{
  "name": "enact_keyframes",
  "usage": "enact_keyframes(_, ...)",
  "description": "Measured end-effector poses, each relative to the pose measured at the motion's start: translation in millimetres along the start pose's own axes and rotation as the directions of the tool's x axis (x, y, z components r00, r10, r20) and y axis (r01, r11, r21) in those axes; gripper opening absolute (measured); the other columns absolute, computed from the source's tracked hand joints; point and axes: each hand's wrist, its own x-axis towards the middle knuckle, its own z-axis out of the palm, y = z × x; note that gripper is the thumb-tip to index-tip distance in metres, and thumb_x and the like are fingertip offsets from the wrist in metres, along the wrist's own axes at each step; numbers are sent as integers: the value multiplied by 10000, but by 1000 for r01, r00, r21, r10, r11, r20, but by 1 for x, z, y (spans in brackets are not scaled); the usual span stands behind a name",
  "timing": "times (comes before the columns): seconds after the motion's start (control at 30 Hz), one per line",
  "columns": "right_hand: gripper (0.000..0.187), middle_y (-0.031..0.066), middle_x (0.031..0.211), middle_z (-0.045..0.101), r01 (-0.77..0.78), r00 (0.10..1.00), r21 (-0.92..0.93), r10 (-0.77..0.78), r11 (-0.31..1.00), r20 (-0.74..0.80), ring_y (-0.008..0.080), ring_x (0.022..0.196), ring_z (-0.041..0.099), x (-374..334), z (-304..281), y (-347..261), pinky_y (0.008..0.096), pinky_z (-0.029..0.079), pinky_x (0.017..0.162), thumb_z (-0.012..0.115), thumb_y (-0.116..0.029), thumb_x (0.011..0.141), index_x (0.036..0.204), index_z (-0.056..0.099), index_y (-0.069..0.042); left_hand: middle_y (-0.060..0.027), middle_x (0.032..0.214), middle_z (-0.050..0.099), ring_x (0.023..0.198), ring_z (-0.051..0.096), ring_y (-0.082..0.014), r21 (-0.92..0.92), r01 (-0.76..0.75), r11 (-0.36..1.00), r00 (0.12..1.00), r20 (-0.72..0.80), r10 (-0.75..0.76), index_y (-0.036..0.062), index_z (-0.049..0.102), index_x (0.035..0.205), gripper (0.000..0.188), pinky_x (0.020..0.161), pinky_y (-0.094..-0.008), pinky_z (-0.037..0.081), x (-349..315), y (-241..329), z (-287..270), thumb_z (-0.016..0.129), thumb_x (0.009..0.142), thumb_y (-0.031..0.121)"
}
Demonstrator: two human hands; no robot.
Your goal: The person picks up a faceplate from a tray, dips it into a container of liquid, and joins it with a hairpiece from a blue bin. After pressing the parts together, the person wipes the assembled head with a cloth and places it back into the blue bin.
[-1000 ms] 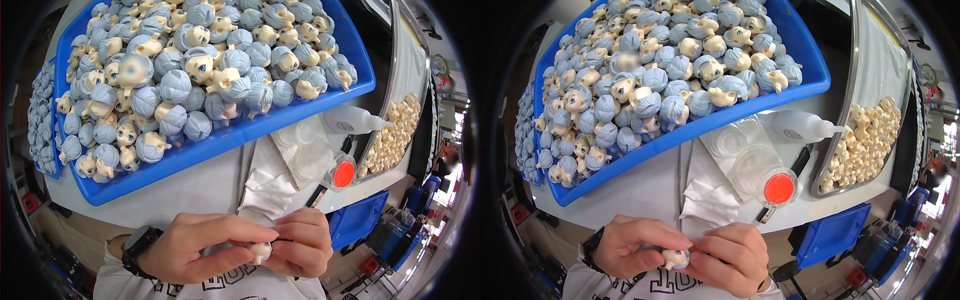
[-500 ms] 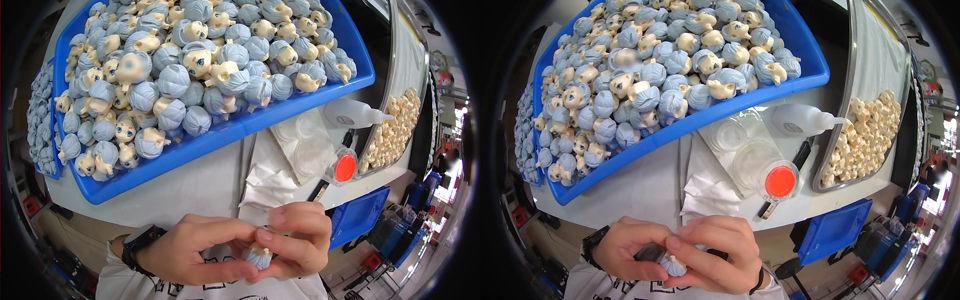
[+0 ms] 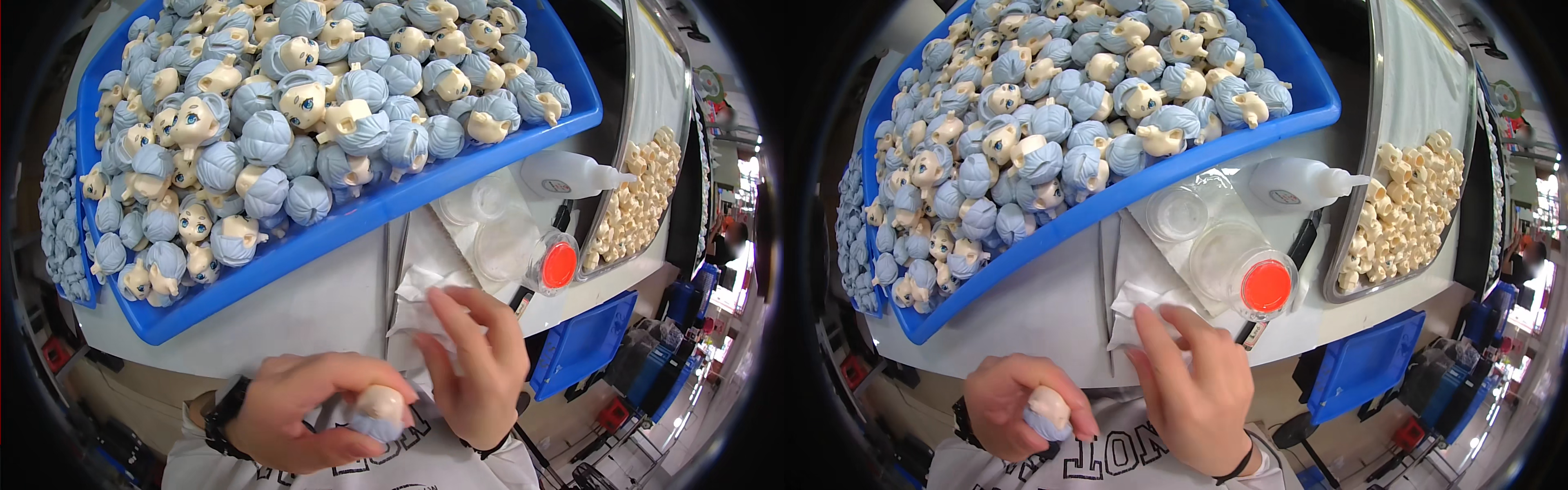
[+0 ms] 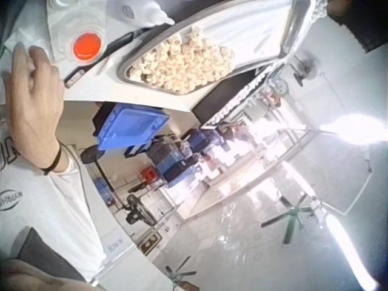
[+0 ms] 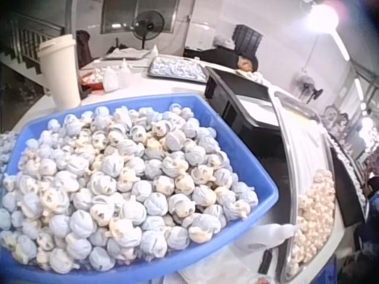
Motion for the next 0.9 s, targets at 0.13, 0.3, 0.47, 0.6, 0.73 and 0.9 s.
enact_keyframes(0.13, 257, 54, 840, 564, 86, 996, -97, -88, 992, -15, 182, 668, 524, 1, 9, 5, 283, 398, 580, 667, -21, 661, 907, 630, -86, -77, 909, 642, 677, 599, -150, 36, -141, 989, 990, 13, 141, 16, 535, 1108, 384, 640, -252, 496, -4, -11, 0, 642, 839, 269)
enact_keyframes(0.3, 269, 109, 818, 512, 231, 950, 363, -130, 903, -282, 213, 644, 509, -16, -20, -6, 286, 413, 556, 603, 49, 664, 894, 528, -71, -84, 881, 629, 643, 584, -156, 85, -140, 987, 990, -6, 141, 11, 531, 1105, 361, 599, -263, 486, -5, -15, -3, 642, 839, 230)
enact_keyframes(0.47, 279, 118, 853, 525, 465, 883, 424, -376, 777, -281, 198, 601, 512, -1, 2, -13, 256, 364, 470, 628, 12, 605, 875, 652, -58, -92, 866, 612, 611, 568, -169, 309, -224, 924, 969, -28, 245, 4, 530, 1097, 352, 569, -275, 477, -3, -9, 0, 654, 827, 192)
enact_keyframes(0.6, 321, 117, 764, 544, 233, 952, 144, -195, 962, -237, 181, 580, 481, -2, -4, -8, 252, 355, 490, 565, 70, 564, 855, 653, -32, -113, 839, 625, 664, 600, -179, 270, -184, 945, 982, 18, 187, -14, 526, 1071, 357, 600, -264, 484, -7, -9, -7, 643, 824, 215)
enact_keyframes(0.73, 339, 136, 776, 532, 195, 946, 155, -144, 969, -291, 174, 591, 472, -8, -6, -8, 237, 357, 504, 528, 93, 573, 877, 624, -20, -124, 804, 639, 730, 632, -174, 203, -199, 959, 977, -40, 211, -43, 515, 1073, 413, 637, -253, 490, -9, -9, -6, 648, 827, 260)
enact_keyframes(0.9, 327, 142, 848, 499, 402, 909, 402, -304, 823, -285, 181, 618, 490, -10, -10, 0, 268, 414, 525, 540, 41, 637, 952, 573, -37, -129, 827, 636, 718, 633, -172, 177, -184, 967, 980, -47, 195, -48, 508, 1088, 398, 631, -253, 491, -4, -6, -8, 633, 844, 241)
